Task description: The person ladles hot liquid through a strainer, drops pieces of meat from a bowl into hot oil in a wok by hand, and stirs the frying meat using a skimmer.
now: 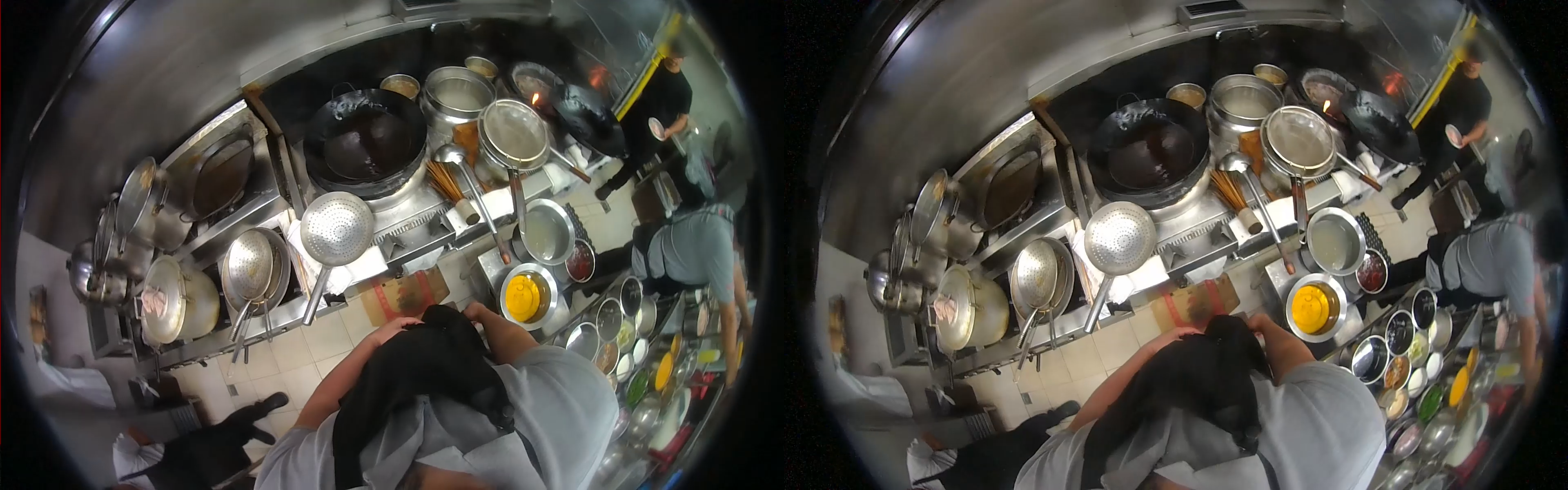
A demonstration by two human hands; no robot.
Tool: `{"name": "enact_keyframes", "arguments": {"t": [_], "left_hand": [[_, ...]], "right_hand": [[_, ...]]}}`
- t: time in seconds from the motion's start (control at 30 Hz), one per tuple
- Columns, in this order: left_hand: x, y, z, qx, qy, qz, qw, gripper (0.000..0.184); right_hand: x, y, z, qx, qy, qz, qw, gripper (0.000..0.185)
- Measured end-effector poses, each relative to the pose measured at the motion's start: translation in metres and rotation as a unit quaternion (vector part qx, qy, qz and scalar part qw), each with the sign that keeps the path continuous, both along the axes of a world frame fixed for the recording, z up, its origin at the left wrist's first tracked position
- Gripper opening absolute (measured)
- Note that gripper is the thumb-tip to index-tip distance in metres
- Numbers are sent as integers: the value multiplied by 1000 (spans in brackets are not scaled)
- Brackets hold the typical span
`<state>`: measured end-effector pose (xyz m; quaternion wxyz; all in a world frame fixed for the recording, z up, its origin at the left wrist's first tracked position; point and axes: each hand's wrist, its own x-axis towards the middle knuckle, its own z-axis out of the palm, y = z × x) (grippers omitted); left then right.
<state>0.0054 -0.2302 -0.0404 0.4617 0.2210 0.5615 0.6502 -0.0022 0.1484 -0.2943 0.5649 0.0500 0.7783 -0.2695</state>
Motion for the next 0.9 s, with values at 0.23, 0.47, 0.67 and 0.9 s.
{"name": "enact_keyframes", "arguments": {"t": [0.23, 0.47, 0.67, 0.9], "left_hand": [[-6, 16, 11, -8, -32, -30, 999, 43], [-6, 35, 19, -6, -124, -45, 991, 44], [-11, 46, -10, -2, -99, -31, 995, 46], [-12, 61, 3, 0, -79, -17, 997, 51]], "right_hand": [[29, -6, -50, -31, 96, 51, 994, 42], [-3, 1, 44, -10, -6, -18, 1000, 50], [1, 5, 69, -85, 60, -8, 995, 41], [-3, 30, 28, -143, 126, 94, 977, 39]]}}
